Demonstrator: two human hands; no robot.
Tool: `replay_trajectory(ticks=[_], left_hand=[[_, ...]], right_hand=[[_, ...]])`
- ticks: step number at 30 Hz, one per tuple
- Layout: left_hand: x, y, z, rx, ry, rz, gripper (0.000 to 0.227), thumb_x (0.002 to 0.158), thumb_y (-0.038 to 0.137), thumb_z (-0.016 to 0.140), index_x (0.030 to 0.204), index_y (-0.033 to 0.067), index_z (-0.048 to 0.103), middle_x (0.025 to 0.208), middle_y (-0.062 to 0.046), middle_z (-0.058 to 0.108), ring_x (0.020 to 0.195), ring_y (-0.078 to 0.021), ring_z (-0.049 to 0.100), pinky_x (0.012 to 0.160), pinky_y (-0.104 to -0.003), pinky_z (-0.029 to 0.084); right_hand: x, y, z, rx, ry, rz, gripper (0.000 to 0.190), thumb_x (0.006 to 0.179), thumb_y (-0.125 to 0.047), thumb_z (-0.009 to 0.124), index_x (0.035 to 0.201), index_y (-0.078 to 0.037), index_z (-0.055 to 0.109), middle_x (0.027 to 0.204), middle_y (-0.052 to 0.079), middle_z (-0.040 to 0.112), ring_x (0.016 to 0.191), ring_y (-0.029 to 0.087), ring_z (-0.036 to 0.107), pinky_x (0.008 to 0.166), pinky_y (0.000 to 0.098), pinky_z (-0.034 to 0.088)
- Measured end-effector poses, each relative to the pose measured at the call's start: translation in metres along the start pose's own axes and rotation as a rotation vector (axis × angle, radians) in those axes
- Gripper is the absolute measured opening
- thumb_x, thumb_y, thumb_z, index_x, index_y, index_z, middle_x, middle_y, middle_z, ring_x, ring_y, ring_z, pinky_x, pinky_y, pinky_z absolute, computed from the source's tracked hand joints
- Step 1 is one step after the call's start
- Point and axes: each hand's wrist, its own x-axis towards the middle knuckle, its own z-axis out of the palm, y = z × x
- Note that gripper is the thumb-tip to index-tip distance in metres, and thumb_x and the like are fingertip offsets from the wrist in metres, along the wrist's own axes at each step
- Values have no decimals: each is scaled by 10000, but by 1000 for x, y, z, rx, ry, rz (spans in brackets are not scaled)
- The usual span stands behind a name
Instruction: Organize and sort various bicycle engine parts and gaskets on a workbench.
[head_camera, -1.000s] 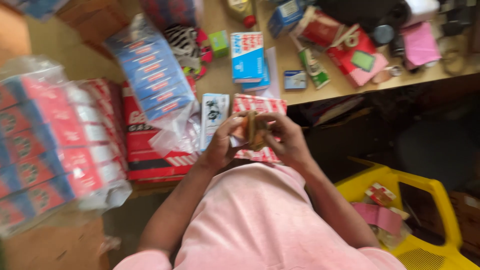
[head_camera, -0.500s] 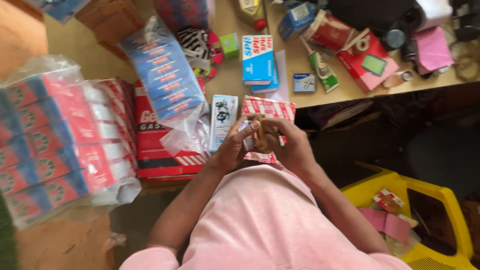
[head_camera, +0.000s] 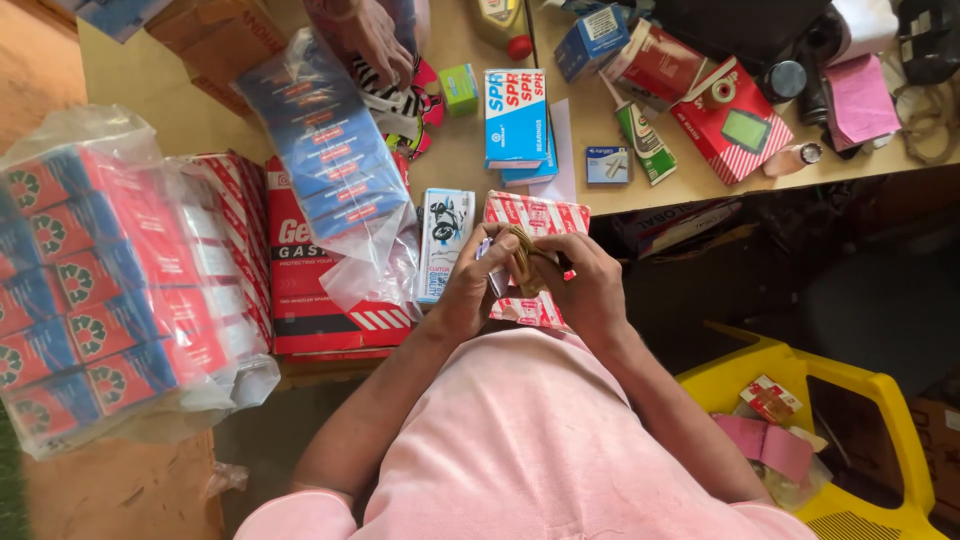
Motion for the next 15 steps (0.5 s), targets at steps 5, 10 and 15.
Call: replay_trajectory(ticks=[5, 10, 15], left_hand=[[9, -13, -9, 21, 9, 35, 355, 962, 209, 743, 1218, 99, 522, 1000, -53, 639, 863, -141, 660, 758, -339, 575], [13, -15, -12, 97, 101, 47, 328, 929, 214, 742, 1170, 101, 549, 1043, -41, 660, 942, -130, 678, 804, -311, 585], [14, -23, -22, 111, 144, 53, 333, 907, 196, 749, 1161, 106, 552, 1058, -42, 651, 964, -135, 672, 831, -321, 593]], right_hand=[[-3, 1, 6, 51, -10, 41, 167, 910, -69, 793, 1048, -35, 706, 920, 104, 741, 759, 207, 751, 648, 302, 586], [-5, 6, 13, 123, 80, 102, 96, 1031, -117, 700, 1051, -27, 675, 859, 114, 753, 765, 128, 758, 672, 277, 596], [-2, 12, 13, 169, 6, 392, 176, 1065, -179, 626, 1078, -5, 631, 742, 117, 714, 614, 84, 595, 540, 287, 475]])
